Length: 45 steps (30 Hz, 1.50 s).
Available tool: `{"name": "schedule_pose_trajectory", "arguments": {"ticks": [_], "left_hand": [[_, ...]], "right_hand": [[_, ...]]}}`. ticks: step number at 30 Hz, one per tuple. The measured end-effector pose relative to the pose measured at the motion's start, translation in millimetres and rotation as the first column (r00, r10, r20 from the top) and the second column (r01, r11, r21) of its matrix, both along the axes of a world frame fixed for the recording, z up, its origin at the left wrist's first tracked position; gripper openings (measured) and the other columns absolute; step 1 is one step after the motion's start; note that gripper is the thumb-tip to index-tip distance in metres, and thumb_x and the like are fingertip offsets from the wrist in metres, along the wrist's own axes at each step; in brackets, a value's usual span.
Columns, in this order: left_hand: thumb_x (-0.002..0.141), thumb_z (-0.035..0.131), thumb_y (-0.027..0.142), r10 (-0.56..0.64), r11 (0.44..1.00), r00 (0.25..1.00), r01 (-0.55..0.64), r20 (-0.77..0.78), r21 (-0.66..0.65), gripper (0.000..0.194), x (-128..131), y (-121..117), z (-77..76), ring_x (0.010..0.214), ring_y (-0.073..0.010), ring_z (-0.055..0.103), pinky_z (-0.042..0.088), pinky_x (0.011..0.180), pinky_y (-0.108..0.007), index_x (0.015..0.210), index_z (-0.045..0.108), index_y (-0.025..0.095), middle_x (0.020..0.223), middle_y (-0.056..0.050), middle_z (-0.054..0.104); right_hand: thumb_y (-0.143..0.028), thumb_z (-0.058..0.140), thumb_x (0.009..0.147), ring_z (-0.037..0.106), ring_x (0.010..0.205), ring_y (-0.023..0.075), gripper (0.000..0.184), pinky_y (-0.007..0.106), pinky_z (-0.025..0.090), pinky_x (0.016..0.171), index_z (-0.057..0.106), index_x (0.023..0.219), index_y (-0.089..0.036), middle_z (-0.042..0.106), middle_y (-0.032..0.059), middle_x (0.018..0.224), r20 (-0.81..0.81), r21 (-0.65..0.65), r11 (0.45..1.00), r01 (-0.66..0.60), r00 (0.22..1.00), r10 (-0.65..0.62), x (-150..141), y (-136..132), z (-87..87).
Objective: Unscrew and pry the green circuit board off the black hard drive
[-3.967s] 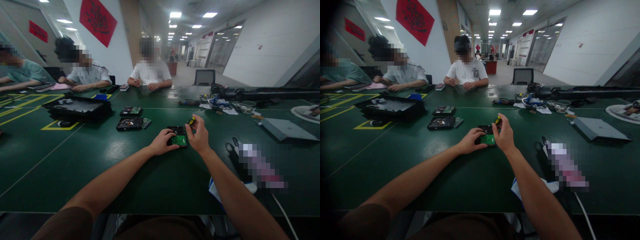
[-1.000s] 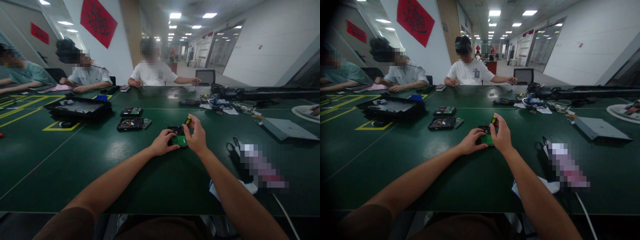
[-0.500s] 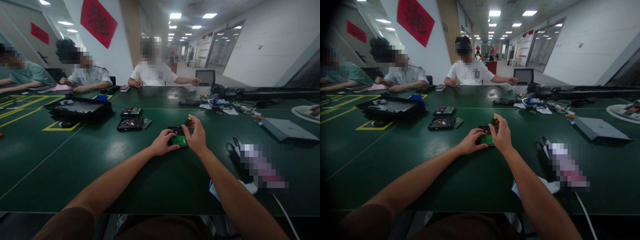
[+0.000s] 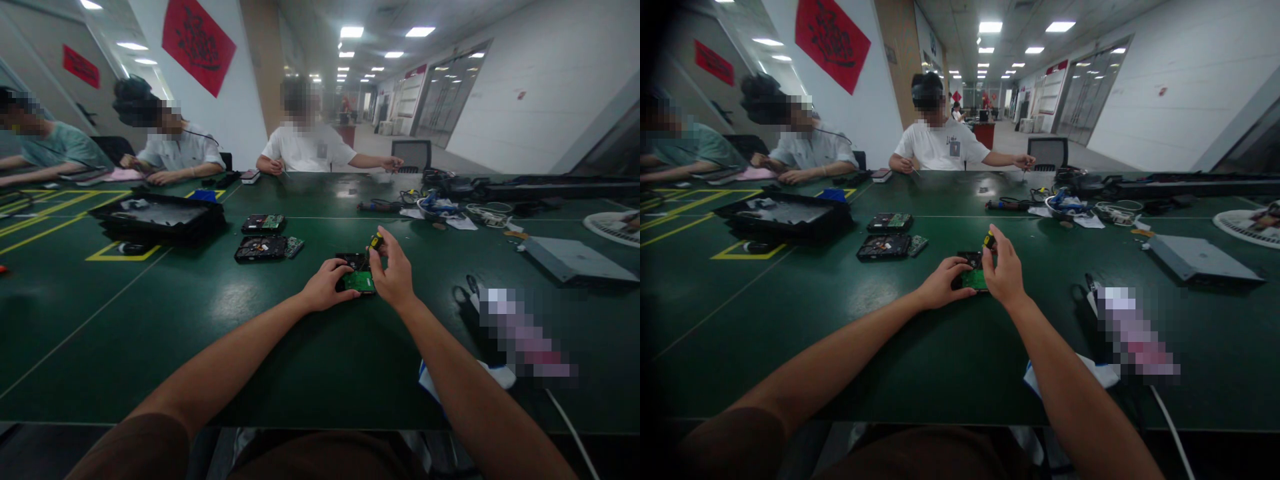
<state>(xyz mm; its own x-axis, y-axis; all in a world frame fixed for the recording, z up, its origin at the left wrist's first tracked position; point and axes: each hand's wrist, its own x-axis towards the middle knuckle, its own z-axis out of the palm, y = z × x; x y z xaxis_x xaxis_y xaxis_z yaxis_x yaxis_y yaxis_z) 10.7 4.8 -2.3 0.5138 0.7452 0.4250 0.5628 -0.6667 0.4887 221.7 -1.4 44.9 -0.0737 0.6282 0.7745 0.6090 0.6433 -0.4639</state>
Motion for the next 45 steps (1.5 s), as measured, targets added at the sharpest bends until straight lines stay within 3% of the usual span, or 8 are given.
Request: {"name": "schedule_pose_trajectory", "arguments": {"ticks": [6,12,18,22,29,36,41,45], "left_hand": [[0.08,0.076,0.06,-0.01,1.0,1.0,0.01,0.005,0.014,0.066,-0.7,-0.3,0.6,0.133,-0.033,0.048,0.045,0.113,-0.052,0.132,0.06,0.024,0.136,-0.013,0.053],[0.08,0.076,0.06,-0.004,1.0,1.0,0.004,-0.007,0.006,0.066,-0.7,-1.1,1.9,0.134,-0.0329,0.048,0.045,0.113,-0.052,0.133,0.06,0.024,0.137,-0.013,0.052],[0.081,0.075,0.059,0.016,1.0,1.0,-0.016,-0.007,0.008,0.065,1.0,0.0,0.6,0.135,-0.0338,0.047,0.045,0.113,-0.053,0.134,0.059,0.024,0.139,-0.013,0.052],[0.081,0.075,0.059,0.045,0.999,0.999,-0.044,-0.006,0.016,0.065,2.0,1.8,-1.5,0.135,-0.0337,0.047,0.044,0.114,-0.053,0.134,0.06,0.024,0.139,-0.014,0.052],[0.082,0.074,0.06,0.045,0.999,0.999,-0.045,-0.014,0.021,0.064,0.7,1.7,-1.3,0.135,-0.0335,0.047,0.044,0.114,-0.053,0.134,0.06,0.024,0.139,-0.014,0.052],[0.081,0.073,0.061,0.043,0.999,0.999,-0.043,-0.013,0.019,0.066,0.7,1.7,-1.6,0.135,-0.0329,0.047,0.044,0.114,-0.051,0.133,0.06,0.023,0.138,-0.013,0.053],[0.082,0.074,0.059,0.044,0.999,0.999,-0.043,-0.015,0.017,0.064,0.8,1.3,-0.5,0.135,-0.0334,0.047,0.045,0.113,-0.053,0.133,0.06,0.024,0.139,-0.014,0.053],[0.082,0.073,0.06,0.047,0.999,0.999,-0.046,-0.015,0.014,0.065,1.0,1.4,-1.0,0.135,-0.0335,0.047,0.045,0.113,-0.052,0.133,0.06,0.023,0.139,-0.014,0.053]], "right_hand": [[-0.037,0.058,0.097,0.066,0.101,0.0264,0.053,0.048,0.061,0.086,0.045,0.148,-0.027,0.062,0.0123,0.13,0.004,0.04,0.999,0.017,1.0,-0.017,0.9,-0.2,0.4],[-0.035,0.052,0.1,0.068,0.099,0.0253,0.053,0.049,0.059,0.091,0.039,0.152,-0.028,0.061,0.0118,0.134,-0.008,0.005,1.0,0.001,1.0,-0.001,0.7,0.2,-0.1],[-0.035,0.055,0.099,0.065,0.093,0.0235,0.049,0.045,0.059,0.086,0.048,0.146,-0.027,0.063,0.0104,0.118,0.035,0.034,0.999,0.033,0.999,-0.035,-0.3,-3.2,4.6],[-0.033,0.047,0.102,0.066,0.1,0.0242,0.048,0.048,0.056,0.095,0.045,0.149,-0.026,0.063,0.0115,0.126,0.031,0.039,0.999,0.033,0.999,-0.035,0.3,-1.2,3.3],[-0.035,0.056,0.098,0.065,0.094,0.024,0.048,0.046,0.06,0.085,0.049,0.144,-0.025,0.064,0.0115,0.123,0.011,0.065,0.996,0.059,0.998,-0.06,2.0,-0.1,2.5],[-0.03,0.047,0.102,0.066,0.106,0.0254,0.051,0.049,0.056,0.096,0.041,0.153,-0.026,0.064,0.0119,0.132,0.028,0.061,0.997,0.043,0.999,-0.045,2.8,1.2,1.4],[-0.035,0.056,0.099,0.065,0.099,0.025,0.047,0.046,0.059,0.087,0.05,0.144,-0.026,0.064,0.0116,0.123,0.019,0.072,0.996,0.06,0.998,-0.061,2.6,-1.0,4.2],[-0.032,0.05,0.102,0.065,0.105,0.0254,0.045,0.048,0.056,0.094,0.048,0.147,-0.026,0.064,0.0113,0.127,0.036,0.065,0.997,0.039,0.998,-0.041,2.6,-0.9,5.7]]}}
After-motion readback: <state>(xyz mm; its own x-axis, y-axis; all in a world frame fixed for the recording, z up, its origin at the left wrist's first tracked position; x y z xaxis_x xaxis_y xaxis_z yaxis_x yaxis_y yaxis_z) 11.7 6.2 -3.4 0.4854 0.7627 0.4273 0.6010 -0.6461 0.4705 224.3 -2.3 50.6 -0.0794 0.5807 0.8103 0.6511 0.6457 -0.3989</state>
